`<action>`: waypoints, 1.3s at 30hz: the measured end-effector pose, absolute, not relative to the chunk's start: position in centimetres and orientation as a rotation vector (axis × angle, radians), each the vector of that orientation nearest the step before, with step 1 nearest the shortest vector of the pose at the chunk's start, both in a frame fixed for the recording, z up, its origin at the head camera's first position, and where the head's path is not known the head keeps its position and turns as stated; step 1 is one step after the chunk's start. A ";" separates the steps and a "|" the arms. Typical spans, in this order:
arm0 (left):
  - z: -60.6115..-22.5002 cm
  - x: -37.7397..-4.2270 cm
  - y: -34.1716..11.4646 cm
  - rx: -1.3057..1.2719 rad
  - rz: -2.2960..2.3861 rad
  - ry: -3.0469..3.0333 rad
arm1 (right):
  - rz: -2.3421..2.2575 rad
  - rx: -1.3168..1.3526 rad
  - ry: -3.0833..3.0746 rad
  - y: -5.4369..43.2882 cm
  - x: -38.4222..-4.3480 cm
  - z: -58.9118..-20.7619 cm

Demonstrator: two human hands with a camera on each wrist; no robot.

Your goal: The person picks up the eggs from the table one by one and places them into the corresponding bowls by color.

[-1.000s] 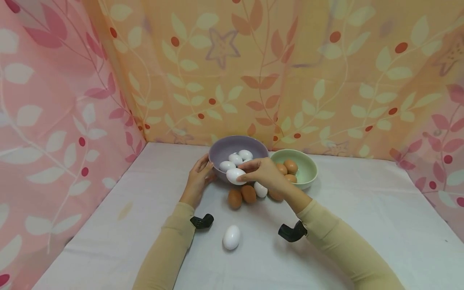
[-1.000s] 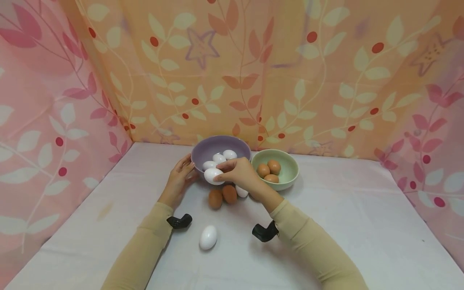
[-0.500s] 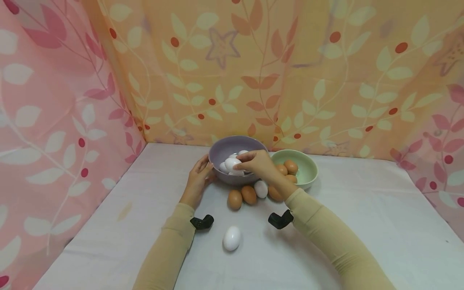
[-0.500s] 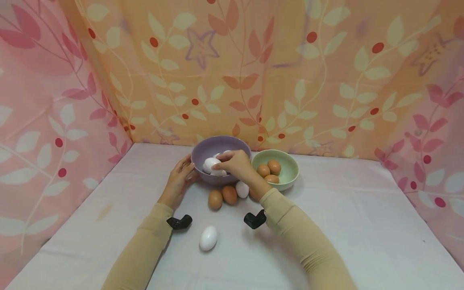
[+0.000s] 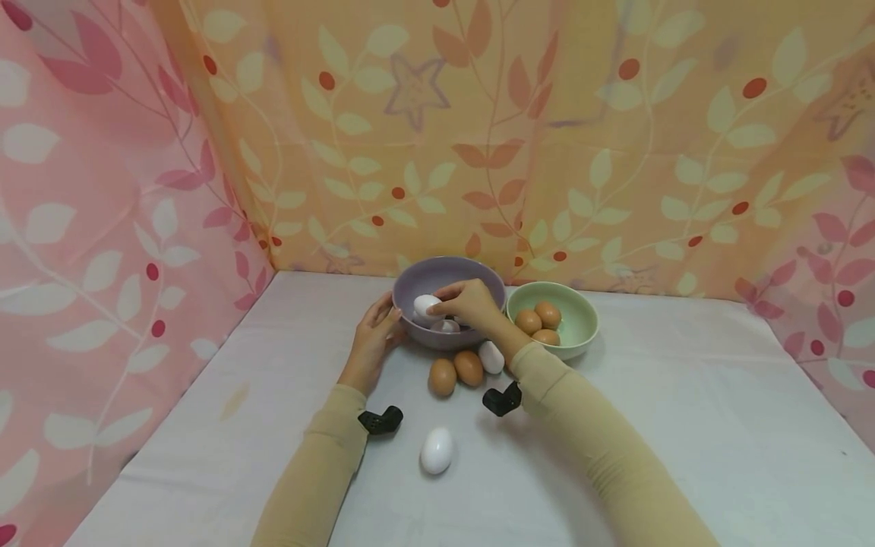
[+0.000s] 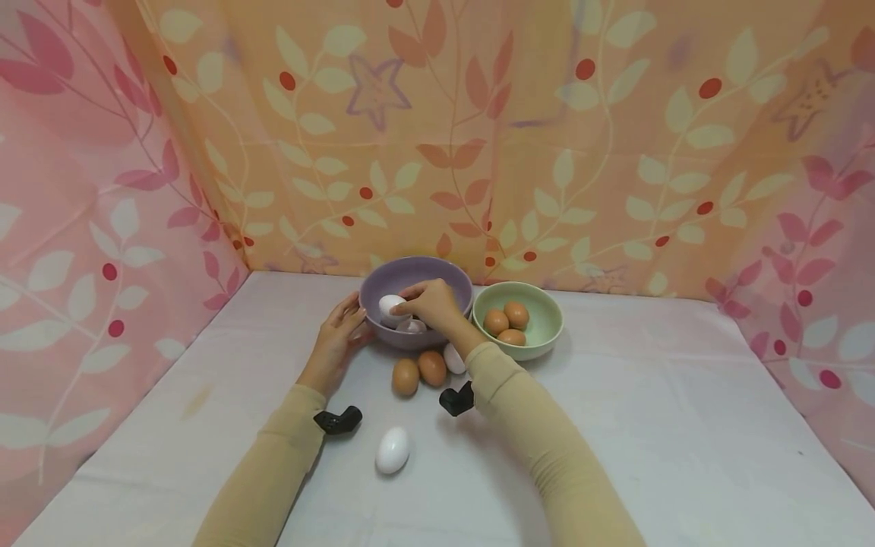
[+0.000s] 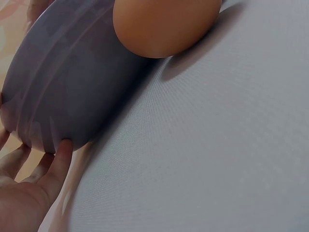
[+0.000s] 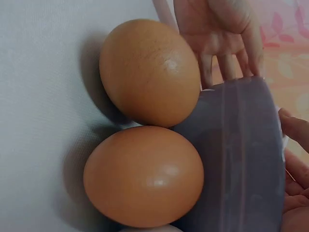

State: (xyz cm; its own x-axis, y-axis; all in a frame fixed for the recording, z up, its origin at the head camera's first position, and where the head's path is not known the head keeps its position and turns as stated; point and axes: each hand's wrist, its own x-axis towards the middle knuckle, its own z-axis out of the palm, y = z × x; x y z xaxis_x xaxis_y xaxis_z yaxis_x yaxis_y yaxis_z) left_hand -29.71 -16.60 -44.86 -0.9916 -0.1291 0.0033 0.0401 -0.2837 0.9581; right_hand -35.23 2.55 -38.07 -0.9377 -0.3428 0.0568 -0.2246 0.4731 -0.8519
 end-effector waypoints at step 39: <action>-45.2 -30.0 -16.6 0.083 -2.429 -1.804 | -1.257 -0.489 2.623 1.1 -37.0 -39.5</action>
